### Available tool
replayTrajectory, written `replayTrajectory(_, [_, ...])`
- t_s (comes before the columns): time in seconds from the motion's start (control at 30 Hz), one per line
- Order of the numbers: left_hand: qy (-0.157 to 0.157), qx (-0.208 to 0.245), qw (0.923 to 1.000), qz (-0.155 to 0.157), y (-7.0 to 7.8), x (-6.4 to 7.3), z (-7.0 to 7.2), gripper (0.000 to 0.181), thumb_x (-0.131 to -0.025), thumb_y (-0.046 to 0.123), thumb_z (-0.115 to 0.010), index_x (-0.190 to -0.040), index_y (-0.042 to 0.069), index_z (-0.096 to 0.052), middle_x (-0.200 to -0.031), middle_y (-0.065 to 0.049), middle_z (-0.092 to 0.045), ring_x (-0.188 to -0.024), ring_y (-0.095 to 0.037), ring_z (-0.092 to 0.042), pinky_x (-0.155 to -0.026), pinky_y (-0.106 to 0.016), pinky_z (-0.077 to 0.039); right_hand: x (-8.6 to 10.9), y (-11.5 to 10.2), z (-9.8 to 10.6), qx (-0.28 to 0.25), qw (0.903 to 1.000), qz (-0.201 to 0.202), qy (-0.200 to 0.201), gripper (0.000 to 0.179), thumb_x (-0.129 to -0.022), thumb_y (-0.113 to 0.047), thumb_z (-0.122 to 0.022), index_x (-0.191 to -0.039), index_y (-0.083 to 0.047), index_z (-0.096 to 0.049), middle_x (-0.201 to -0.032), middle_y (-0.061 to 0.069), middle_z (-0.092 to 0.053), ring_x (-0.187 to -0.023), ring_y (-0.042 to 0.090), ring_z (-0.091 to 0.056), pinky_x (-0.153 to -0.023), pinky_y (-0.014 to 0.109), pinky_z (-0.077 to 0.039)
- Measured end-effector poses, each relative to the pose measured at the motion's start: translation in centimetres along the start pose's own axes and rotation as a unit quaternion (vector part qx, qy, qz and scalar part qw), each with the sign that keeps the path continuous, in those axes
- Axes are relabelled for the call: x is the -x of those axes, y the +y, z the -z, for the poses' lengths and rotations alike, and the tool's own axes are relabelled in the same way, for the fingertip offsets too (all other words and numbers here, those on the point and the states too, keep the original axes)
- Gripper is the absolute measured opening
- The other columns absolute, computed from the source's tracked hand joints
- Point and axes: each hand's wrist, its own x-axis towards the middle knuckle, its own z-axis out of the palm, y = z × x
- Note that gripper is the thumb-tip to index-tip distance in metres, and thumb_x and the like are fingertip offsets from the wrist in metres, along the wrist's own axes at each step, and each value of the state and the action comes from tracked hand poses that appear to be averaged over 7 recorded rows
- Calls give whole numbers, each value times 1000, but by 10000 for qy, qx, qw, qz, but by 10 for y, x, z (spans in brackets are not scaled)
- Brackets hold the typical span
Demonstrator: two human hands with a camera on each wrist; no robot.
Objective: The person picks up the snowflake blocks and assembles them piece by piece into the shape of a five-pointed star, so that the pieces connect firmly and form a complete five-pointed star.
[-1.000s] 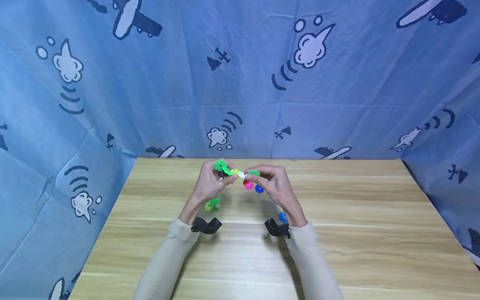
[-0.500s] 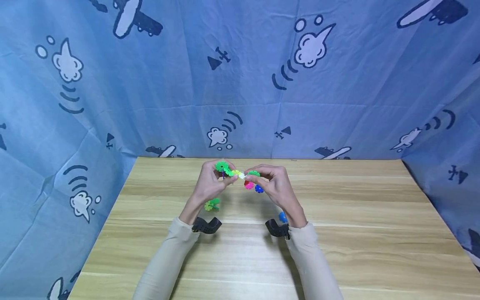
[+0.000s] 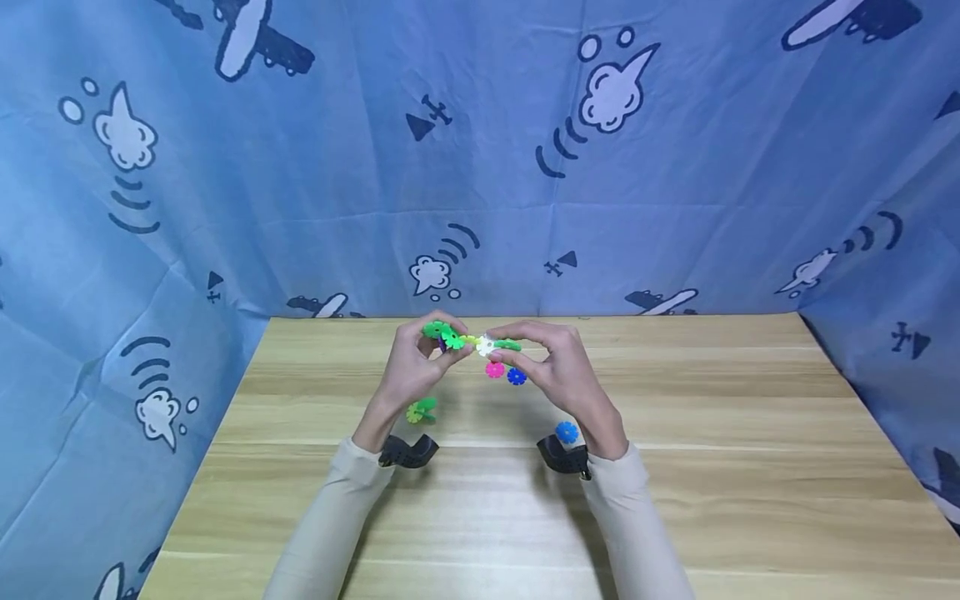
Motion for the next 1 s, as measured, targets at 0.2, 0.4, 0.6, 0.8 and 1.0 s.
replayTrajectory(0.2, [77, 144, 9998, -111, 1, -1, 1, 27, -87, -6, -80, -110, 1, -67, -104, -18, -70, -82, -8, -67, -78, -27, -62, -1, 1, -1, -294, 9995, -106, -63, 25, -89, 3, -78, -111, -8, -80, -108, 8, -81, -104, 2, -74, -99, 18, -56])
replayTrajectory(0.4, [-34, 182, 9998, 104, 0, 0, 2, 20, -86, -6, -80, -102, 0, -70, -99, -17, -71, -79, -10, -65, -74, -24, -60, 1, 6, -6, -598, 9980, -145, -150, 20, -92, 3, -74, -108, -7, -81, -106, 12, -81, -101, 5, -76, -97, 20, -58])
replayTrajectory(0.6, [-13, 268, 9989, 385, -3, 0, 3, 20, -84, -8, -81, -99, 0, -72, -97, -18, -72, -76, -9, -65, -70, -22, -59, 2, 10, -10, -966, 9943, -383, -257, 17, -94, 3, -72, -108, -3, -80, -107, 16, -80, -97, 6, -76, -91, 21, -61])
replayTrajectory(0.8, [151, 131, 9989, 424, -5, 1, -2, 20, -82, -9, -82, -97, 0, -73, -97, -18, -73, -76, -9, -65, -68, -22, -59, 3, 13, -11, -732, 9967, -308, -189, 17, -94, 2, -73, -106, -5, -81, -106, 14, -81, -98, 4, -76, -91, 21, -61])
replayTrajectory(1.0, [291, 94, 9985, 447, -6, 2, -5, 20, -81, -9, -82, -97, 0, -73, -96, -17, -74, -77, -9, -66, -69, -21, -59, 3, 13, -12, -709, 9971, -262, -129, 16, -93, 3, -73, -106, -4, -81, -106, 14, -81, -99, 5, -76, -91, 20, -60])
